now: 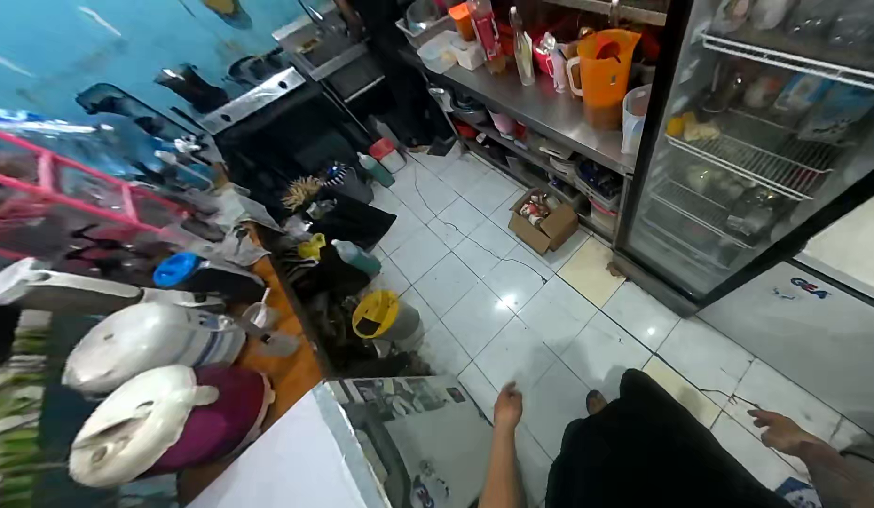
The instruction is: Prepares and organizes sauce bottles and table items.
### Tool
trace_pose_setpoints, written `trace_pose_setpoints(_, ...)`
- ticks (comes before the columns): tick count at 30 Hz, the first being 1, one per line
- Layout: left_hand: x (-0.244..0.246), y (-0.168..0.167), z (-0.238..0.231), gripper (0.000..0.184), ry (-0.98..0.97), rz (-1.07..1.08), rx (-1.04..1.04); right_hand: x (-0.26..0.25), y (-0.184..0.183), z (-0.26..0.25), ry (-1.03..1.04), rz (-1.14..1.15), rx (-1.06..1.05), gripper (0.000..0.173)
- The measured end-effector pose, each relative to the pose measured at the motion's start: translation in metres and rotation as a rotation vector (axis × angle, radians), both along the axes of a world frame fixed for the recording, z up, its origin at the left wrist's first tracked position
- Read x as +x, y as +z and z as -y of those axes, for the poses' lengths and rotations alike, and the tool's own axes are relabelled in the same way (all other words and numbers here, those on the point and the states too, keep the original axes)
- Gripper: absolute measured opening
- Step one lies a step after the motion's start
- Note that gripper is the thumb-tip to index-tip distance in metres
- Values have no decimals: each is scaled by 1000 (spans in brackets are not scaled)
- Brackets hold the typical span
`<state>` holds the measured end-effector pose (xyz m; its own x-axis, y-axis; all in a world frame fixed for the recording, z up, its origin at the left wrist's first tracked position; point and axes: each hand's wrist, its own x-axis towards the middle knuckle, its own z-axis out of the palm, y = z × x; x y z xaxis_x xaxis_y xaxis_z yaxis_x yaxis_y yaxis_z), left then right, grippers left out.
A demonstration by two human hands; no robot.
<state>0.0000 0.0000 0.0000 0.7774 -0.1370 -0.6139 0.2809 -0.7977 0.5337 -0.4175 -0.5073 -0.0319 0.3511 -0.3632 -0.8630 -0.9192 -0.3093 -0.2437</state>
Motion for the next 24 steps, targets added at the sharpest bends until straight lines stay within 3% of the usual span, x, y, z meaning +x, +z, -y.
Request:
trace_pose_setpoints(5, 152, 35, 147, 44, -110, 59, -299, 70, -27, 51, 118, -95, 50, 66)
trace_pose_setpoints(9, 242, 47, 263, 46, -122, 52, -496, 173, -40, 112, 86, -3, 53, 67)
trace_pose_setpoints(14, 343, 72, 383, 46, -107, 117, -650, 333, -18, 207, 130, 134, -49, 65)
trace_pose_setpoints(18, 416, 96, 454, 46, -77, 175, -720, 452, 40, 245, 24, 305, -73, 58)
trace_pose_setpoints(21, 478, 111, 507, 45, -97, 214, -733, 506, 54, 260, -64, 378, -57, 59)
trace_pose_setpoints(24, 538, 122, 558, 48, -144, 249, -735, 522, 39, 268, -89, 367, -47, 58)
